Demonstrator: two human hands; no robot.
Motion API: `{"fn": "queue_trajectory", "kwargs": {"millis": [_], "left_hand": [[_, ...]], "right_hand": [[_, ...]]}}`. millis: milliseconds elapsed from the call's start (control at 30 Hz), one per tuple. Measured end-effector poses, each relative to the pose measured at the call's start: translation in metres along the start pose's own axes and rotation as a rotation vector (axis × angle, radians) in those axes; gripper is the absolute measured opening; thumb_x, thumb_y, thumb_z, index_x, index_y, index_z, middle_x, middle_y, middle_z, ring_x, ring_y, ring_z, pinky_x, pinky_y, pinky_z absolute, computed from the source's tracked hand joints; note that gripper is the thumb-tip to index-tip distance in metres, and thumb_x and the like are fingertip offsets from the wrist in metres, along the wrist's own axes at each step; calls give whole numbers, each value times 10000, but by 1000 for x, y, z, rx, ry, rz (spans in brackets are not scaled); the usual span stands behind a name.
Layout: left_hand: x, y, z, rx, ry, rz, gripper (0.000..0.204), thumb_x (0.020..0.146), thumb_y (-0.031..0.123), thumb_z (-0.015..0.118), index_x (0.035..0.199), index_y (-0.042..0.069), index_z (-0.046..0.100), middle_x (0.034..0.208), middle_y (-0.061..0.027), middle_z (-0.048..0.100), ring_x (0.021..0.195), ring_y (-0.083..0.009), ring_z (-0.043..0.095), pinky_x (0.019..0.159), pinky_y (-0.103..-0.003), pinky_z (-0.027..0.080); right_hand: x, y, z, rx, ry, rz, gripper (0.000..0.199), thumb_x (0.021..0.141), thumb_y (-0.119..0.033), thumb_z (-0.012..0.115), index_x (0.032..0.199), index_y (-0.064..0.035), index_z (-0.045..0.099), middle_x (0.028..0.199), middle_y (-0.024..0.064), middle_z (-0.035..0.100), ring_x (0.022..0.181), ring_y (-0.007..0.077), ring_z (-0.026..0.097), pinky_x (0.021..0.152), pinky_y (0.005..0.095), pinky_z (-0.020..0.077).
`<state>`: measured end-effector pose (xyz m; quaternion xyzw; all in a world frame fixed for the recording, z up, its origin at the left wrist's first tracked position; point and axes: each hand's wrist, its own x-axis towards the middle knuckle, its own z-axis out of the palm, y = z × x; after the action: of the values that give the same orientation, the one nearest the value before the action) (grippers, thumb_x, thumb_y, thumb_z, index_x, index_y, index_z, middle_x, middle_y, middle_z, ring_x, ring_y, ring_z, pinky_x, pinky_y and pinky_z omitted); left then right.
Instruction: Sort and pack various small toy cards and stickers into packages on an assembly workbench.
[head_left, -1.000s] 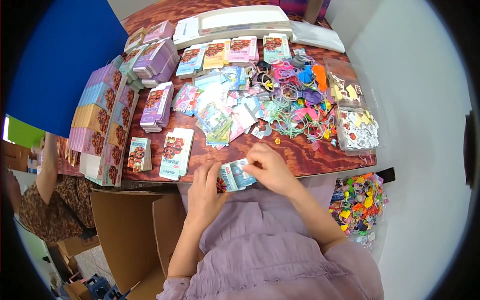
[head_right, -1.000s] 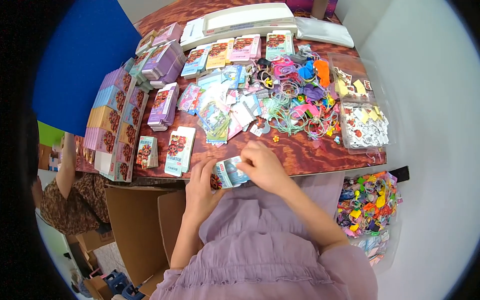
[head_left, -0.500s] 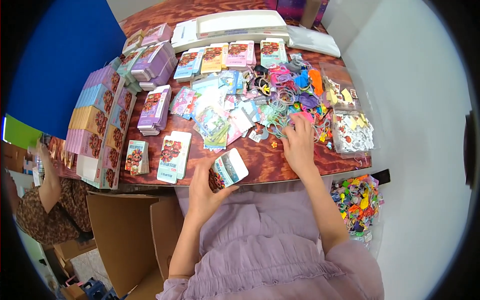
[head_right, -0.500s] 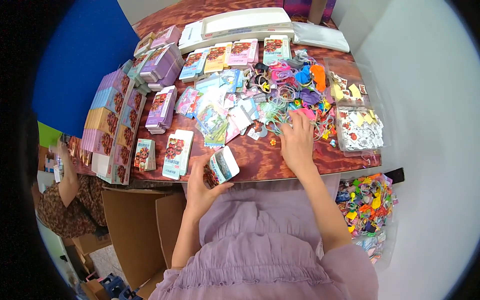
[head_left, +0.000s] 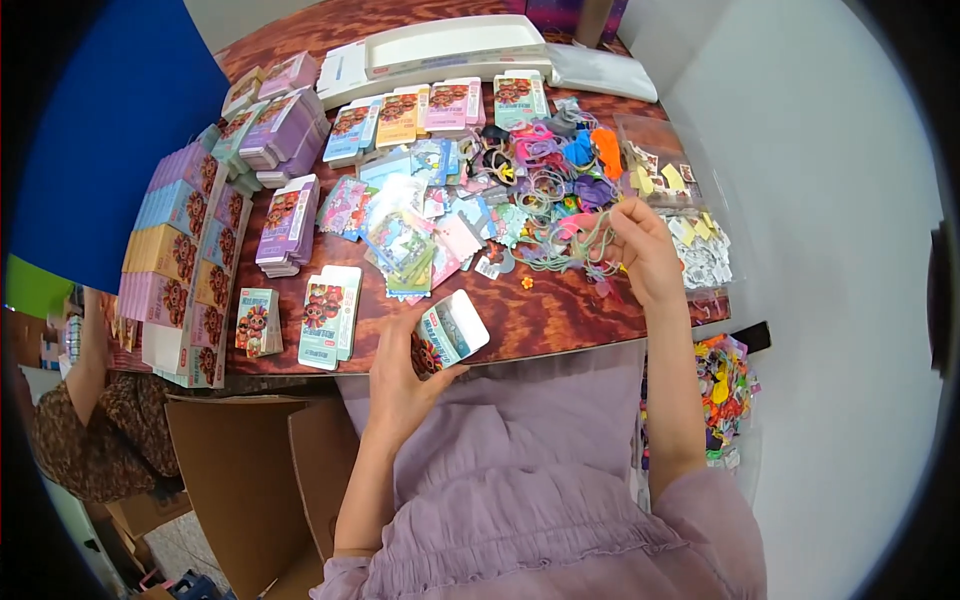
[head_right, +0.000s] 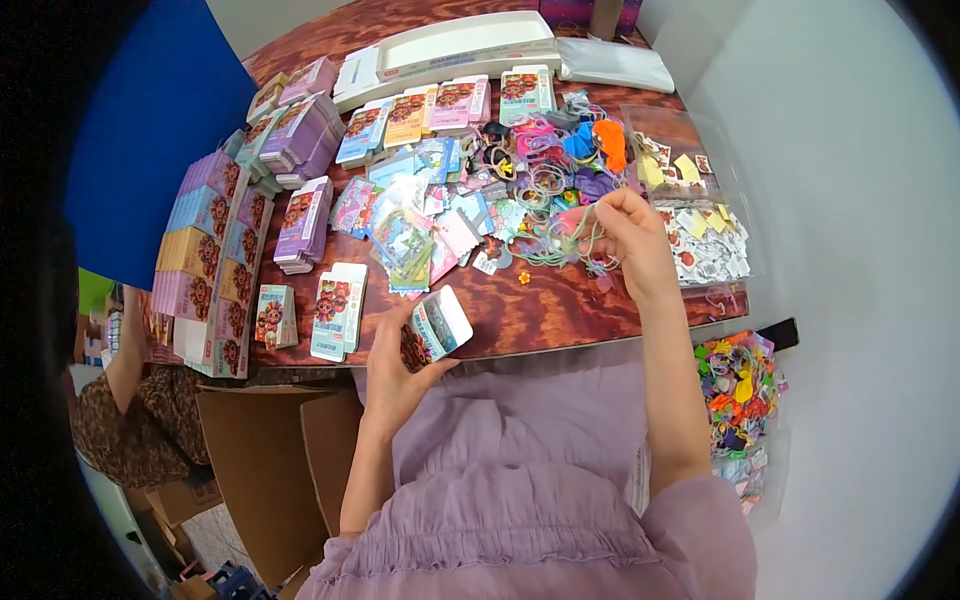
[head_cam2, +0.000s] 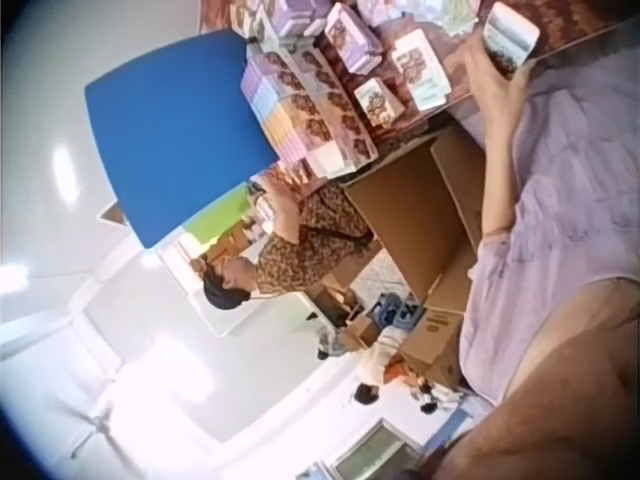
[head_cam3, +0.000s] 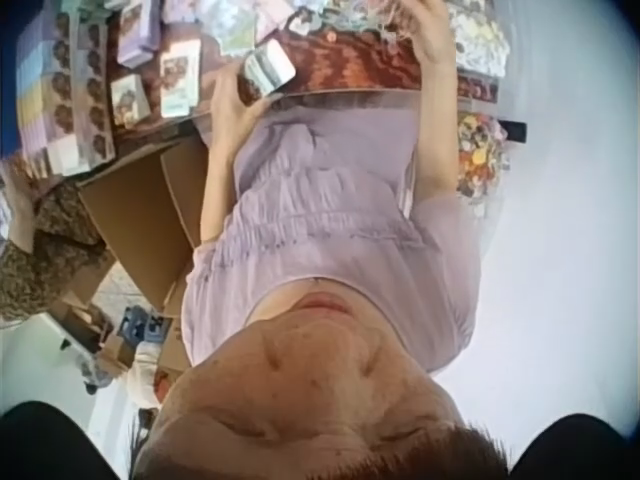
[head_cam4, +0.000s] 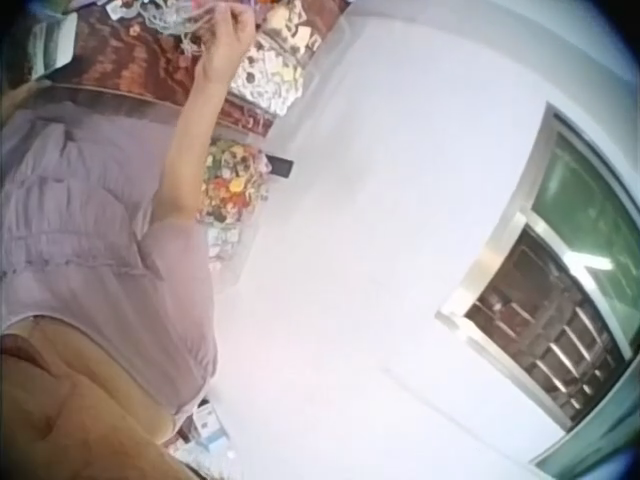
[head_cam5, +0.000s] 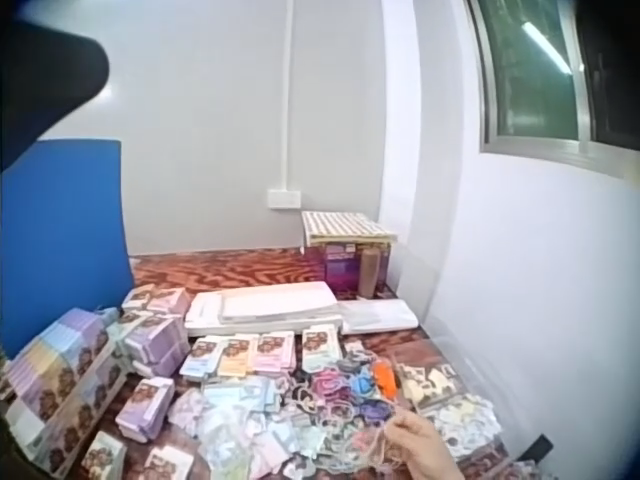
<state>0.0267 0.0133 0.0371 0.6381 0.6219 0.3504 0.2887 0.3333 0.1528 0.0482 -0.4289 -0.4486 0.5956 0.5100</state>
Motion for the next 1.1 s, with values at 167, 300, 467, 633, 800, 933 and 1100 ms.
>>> {"fn": "queue_trajectory", "kwargs": {"millis": [167, 300, 467, 633, 800, 933, 1100], "left_hand": [[1, 6, 1, 13, -29, 2, 782, 619, 68, 891, 1305, 28, 519, 1183, -132, 583, 1119, -296, 582, 944, -384, 469], [-3, 0, 3, -80, -81, -27, 797, 620, 110, 909, 1325, 56, 540, 1236, -99, 570, 1130, -236, 583, 914, -362, 500], [17, 17, 8, -621, -452, 71, 802, 623, 199, 928, 1335, 80, 578, 1567, -131, 337, 1398, -248, 417, 989, -362, 493], [51, 38, 43, -611, -643, 244, 805, 642, 217, 924, 1350, 82, 564, 1643, -162, 173, 1485, -266, 258, 1067, -385, 408], [50, 39, 61, -753, -849, 18, 799, 663, 184, 912, 1366, 66, 550, 1461, -91, 429, 1286, -195, 474, 1009, -355, 456], [40, 32, 49, -806, -817, 4, 821, 659, 100, 905, 1391, 57, 536, 1416, -33, 455, 1209, -156, 528, 991, -336, 477], [37, 42, 31, -622, -737, 39, 805, 682, 180, 895, 1390, 50, 534, 1355, -92, 528, 1151, -216, 584, 957, -342, 502]], "right_hand": [[-3, 2, -4, -10, 24, 31, 119, 1005, -203, 577, 983, -87, 558, 962, 103, 711, 778, 152, 698, 647, 268, 561], [-2, 0, -4, 114, 8, 58, 120, 1020, -209, 549, 1000, -91, 546, 996, 153, 711, 770, 171, 712, 637, 268, 570], [-15, -5, 4, 248, -39, 110, 123, 1031, -206, 522, 1033, -84, 535, 1006, 199, 706, 782, 188, 724, 606, 261, 579], [-26, 9, 15, 502, -220, 228, 135, 1040, -216, 511, 1013, -86, 538, 980, 193, 699, 698, 188, 683, 534, 261, 531], [-36, 19, 18, 598, -255, 203, 119, 1037, -213, 519, 1014, -96, 529, 920, 148, 682, 564, 114, 535, 457, 216, 403], [-40, 16, 5, 602, -93, 182, 122, 1038, -212, 508, 1041, -95, 543, 871, 77, 627, 517, 38, 408, 421, 185, 286], [-46, 14, 17, 399, -125, 84, 108, 1035, -177, 514, 993, -82, 542, 960, 125, 664, 500, 36, 397, 432, 171, 285]]}}
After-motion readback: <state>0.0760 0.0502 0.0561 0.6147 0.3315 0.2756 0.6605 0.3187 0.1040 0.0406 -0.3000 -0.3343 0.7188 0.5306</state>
